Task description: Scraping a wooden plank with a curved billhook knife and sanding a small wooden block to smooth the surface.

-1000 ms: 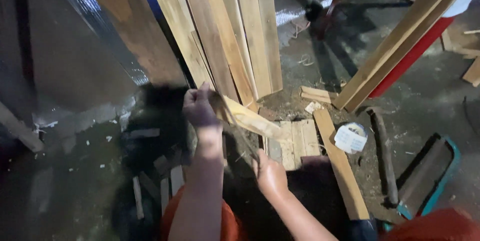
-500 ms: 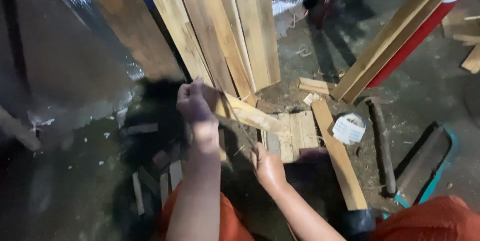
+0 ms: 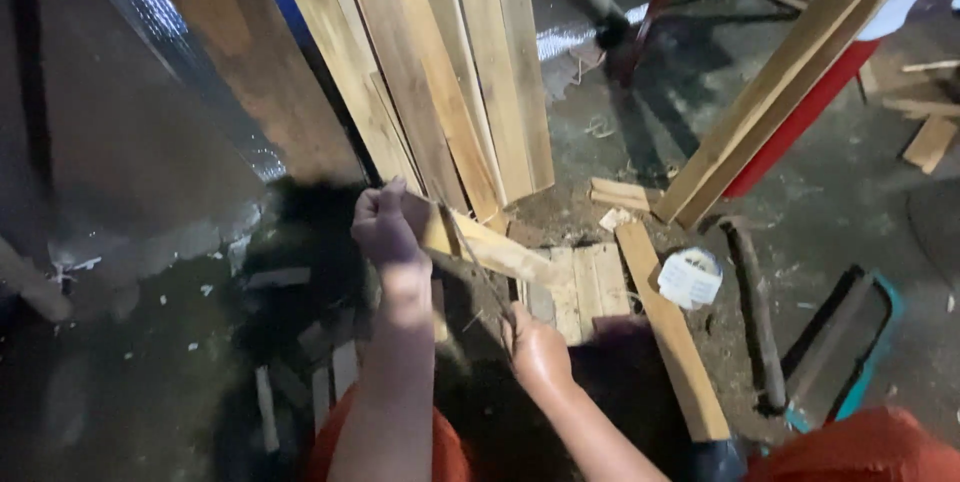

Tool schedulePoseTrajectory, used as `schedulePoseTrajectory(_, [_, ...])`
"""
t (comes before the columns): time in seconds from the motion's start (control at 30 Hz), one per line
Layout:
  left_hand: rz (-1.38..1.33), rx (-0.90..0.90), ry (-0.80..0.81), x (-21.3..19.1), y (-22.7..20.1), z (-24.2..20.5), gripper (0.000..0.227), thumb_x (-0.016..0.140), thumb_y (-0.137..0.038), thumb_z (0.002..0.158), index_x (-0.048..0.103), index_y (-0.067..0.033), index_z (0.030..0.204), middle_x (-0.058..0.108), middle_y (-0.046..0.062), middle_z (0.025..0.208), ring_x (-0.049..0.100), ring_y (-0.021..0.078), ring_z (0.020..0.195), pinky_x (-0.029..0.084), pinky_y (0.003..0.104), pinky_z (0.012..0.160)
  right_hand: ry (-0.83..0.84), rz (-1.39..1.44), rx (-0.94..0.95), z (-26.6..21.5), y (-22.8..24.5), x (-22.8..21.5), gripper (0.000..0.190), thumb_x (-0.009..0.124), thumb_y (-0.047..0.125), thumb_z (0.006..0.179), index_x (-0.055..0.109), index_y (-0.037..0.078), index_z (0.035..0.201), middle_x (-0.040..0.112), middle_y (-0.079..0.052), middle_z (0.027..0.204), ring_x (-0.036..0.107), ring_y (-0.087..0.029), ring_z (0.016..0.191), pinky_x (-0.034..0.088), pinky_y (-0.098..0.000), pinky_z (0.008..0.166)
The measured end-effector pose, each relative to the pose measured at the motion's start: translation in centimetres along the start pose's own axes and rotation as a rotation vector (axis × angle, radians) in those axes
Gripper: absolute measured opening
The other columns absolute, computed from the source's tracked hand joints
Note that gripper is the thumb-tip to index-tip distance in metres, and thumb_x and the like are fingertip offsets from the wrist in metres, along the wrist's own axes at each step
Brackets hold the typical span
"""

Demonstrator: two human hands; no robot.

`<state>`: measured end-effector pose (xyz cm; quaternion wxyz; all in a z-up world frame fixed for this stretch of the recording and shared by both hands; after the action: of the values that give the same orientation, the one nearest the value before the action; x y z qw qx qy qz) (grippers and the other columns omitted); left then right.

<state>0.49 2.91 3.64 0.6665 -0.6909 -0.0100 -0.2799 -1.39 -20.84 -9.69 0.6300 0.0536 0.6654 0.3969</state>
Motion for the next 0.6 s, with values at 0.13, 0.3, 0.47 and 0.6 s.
schedulePoseTrajectory(0.13, [-0.146,-0.028,0.027,0.7,0.3,-0.5,0.021,0.074,-0.011,0.086,0.058,-0.0103,0.072,0.062,0.0,0.071,0.052,0.0085,0.062,0.046,0.022,0.065,-0.045,0.084,-0.101,-0.8,3.1,-2.5,0.018,0.061,0.018,0.094,0.058,0.01,0.11,0.072,-0.017,0.075,0.066,-0.042,0.06,0.051,-0.0513,0.055])
schedulePoseTrajectory(0.3, [0.01,-0.011,-0.024,-0.5,0.4,0.0,0.019,0.069,-0.017,0.085,0.058,-0.01,0.072,0.056,-0.002,0.071,0.049,0.0104,0.065,0.046,0.024,0.066,0.021,0.106,0.089,-0.2,-1.2,-0.6,0.02,0.058,0.027,0.095,0.065,0.012,0.107,0.073,-0.019,0.086,0.068,-0.043,0.075,0.052,-0.0514,0.068])
schedulePoseTrajectory(0.47, [-0.02,0.056,0.077,0.5,0.1,0.1,0.017,0.065,-0.015,0.089,0.06,-0.0088,0.073,0.059,-0.001,0.071,0.052,0.0114,0.066,0.046,0.024,0.071,-0.022,0.05,-0.048,-0.4,1.7,-1.9,0.024,0.06,0.023,0.094,0.057,0.009,0.113,0.072,-0.019,0.074,0.068,-0.043,0.063,0.052,-0.0523,0.059])
schedulePoseTrajectory(0.6, [0.236,0.09,0.076,0.5,-1.3,-0.7,0.019,0.059,-0.024,0.09,0.067,-0.0085,0.083,0.061,0.001,0.073,0.054,0.0134,0.068,0.048,0.029,0.072,0.001,0.032,0.004,0.2,-1.3,0.9,0.021,0.059,0.029,0.096,0.061,0.015,0.112,0.072,-0.019,0.078,0.068,-0.044,0.067,0.051,-0.0546,0.062])
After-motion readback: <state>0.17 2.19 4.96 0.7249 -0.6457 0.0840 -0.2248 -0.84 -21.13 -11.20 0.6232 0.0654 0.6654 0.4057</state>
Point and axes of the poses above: each hand's wrist, its own z-axis towards the middle knuckle, its own x-axis out of the palm, y = z × x, the point moved 5 cm from there along z, towards the middle knuckle
